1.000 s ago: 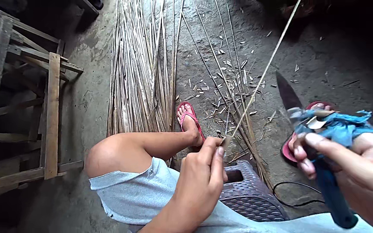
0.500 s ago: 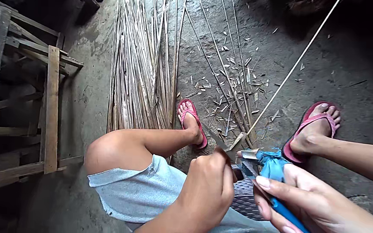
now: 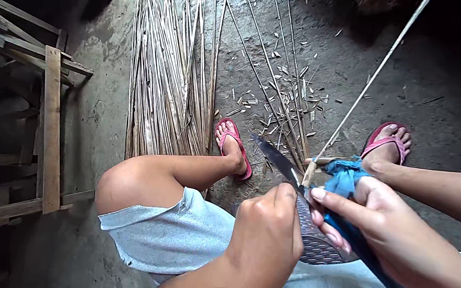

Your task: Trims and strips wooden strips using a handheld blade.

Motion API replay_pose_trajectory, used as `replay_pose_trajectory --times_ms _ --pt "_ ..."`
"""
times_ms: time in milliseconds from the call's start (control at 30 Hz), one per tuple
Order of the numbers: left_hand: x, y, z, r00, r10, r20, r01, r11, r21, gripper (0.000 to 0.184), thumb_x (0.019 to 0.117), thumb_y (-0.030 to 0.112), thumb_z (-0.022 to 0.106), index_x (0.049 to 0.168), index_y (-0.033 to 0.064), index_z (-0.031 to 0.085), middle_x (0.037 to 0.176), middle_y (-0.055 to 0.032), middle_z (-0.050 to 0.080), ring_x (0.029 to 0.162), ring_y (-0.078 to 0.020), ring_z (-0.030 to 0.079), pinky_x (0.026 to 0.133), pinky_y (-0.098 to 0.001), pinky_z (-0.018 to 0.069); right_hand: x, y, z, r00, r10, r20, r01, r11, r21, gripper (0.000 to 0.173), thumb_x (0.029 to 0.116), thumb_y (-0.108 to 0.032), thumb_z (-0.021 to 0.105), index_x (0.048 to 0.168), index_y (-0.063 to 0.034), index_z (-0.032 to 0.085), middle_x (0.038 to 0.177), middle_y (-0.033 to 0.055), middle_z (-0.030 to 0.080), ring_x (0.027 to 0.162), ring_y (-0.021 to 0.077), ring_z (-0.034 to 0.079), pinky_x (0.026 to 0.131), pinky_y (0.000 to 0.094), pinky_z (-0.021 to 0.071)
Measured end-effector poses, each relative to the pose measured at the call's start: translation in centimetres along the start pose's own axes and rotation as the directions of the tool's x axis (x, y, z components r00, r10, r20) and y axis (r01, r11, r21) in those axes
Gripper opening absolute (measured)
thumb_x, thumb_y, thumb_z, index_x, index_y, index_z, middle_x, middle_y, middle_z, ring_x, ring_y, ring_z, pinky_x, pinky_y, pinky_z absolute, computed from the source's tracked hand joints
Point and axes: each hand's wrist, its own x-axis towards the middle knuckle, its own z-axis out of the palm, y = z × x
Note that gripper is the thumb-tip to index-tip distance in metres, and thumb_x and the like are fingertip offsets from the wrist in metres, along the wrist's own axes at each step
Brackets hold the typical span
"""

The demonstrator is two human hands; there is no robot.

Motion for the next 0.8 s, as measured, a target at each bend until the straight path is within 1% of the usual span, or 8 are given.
replay_pose_trajectory --times_ms 100,233,400,500,567,633,733,800 --pt "0.0 -0.2 0.3 1.0 -0.02 0.019 0.02 1.0 0.025 0.017 0.0921 0.005 0.05 0.084 0.0029 0.065 0.064 -0.0033 0.06 0.053 -0.0109 0.059 0.048 -0.0225 0.0453 0.8 0.9 -0.4 0.998 -0.048 -0.029 0.048 0.999 -0.002 0.014 0.0972 0.004 0.05 0.091 -0.0092 0.052 0.063 -0.0045 0.067 0.042 0.0004 0.057 0.039 0.013 0.0463" --pt "0.1 -0.4 0.2 0.99 -0.09 0.109 0.093 0.995 -0.026 0.019 0.0953 0.007 0.05 0.093 0.0004 0.067 0.065 -0.0034 0.062 0.055 -0.0119 0.061 0.051 -0.0246 0.0481 1.1 1.7 0.1 0.976 -0.129 -0.175 0.12 0.991 -0.058 0.012 0.0979 0.004 0.05 0.091 -0.0068 0.052 0.064 -0.0031 0.066 0.043 0.0022 0.057 0.039 0.0146 0.0475" --pt "0.0 -1.0 -0.3 0.973 -0.175 0.147 0.191 0.977 -0.099 0.021 0.0955 0.008 0.048 0.096 -0.0001 0.067 0.061 -0.0035 0.059 0.053 -0.0125 0.06 0.051 -0.0257 0.0485 1.9 0.2 -2.0 0.911 -0.194 -0.365 0.17 0.981 -0.098 0.007 0.1065 -0.004 0.041 0.106 -0.0053 0.048 0.065 -0.005 0.062 0.045 0.0027 0.056 0.041 0.0166 0.0495" --pt "0.2 -1.3 -0.7 0.955 -0.231 0.185 0.268 0.941 -0.208 0.024 0.0981 0.011 0.047 0.101 -0.0014 0.067 0.066 -0.0039 0.062 0.056 -0.0092 0.06 0.054 -0.0226 0.0486 1.1 -0.6 -2.5 0.971 -0.153 -0.186 0.153 0.988 -0.018 0.015 0.1045 -0.002 0.038 0.1 -0.0092 0.05 0.066 -0.0053 0.065 0.044 0.0018 0.056 0.041 0.0151 0.0491" --pt "0.3 -1.2 -0.6 0.961 -0.224 0.164 0.258 0.938 -0.233 0.023 0.0955 0.009 0.048 0.099 -0.0028 0.067 0.068 -0.0053 0.062 0.058 -0.009 0.06 0.055 -0.0218 0.0485 0.2 -0.5 -1.7 0.998 0.008 0.057 -0.011 0.999 0.046 0.018 0.103 -0.001 0.038 0.116 -0.0098 0.047 0.068 -0.0071 0.066 0.047 0.0001 0.058 0.043 0.0138 0.0492" --pt "0.3 -1.1 -0.5 0.971 -0.198 0.134 0.222 0.955 -0.197 0.02 0.0919 0.007 0.05 0.094 -0.0025 0.068 0.072 -0.0084 0.065 0.064 -0.013 0.065 0.059 -0.0252 0.0515 -0.3 -0.3 -0.8 0.962 0.145 0.23 -0.174 0.978 0.111 0.025 0.1024 0.0 0.037 0.124 -0.0105 0.043 0.069 -0.006 0.065 0.048 0.0003 0.058 0.044 0.0136 0.0494" --pt "0.3 -1.0 -0.5 0.977 -0.172 0.125 0.191 0.968 -0.16 0.019 0.0885 0.003 0.051 0.088 -0.0023 0.069 0.079 -0.0133 0.07 0.075 -0.0189 0.071 0.065 -0.0298 0.0547 -0.6 0.0 -0.2 0.918 0.249 0.309 -0.307 0.939 0.154 0.019 0.1031 0.0 0.033 0.108 -0.0103 0.048 0.066 -0.0024 0.068 0.044 -0.0005 0.057 0.041 0.0109 0.0452" --pt "0.3 -0.9 -0.5 0.978 -0.169 0.119 0.186 0.971 -0.148 0.021 0.0888 0.003 0.049 0.09 -0.0022 0.07 0.079 -0.0133 0.07 0.077 -0.0188 0.071 0.066 -0.0293 0.0546 -0.6 -0.1 -0.3 0.906 0.274 0.322 -0.337 0.928 0.159 0.021 0.1037 -0.001 0.031 0.105 -0.0103 0.049 0.065 -0.0022 0.068 0.044 -0.0013 0.057 0.041 0.01 0.0439"
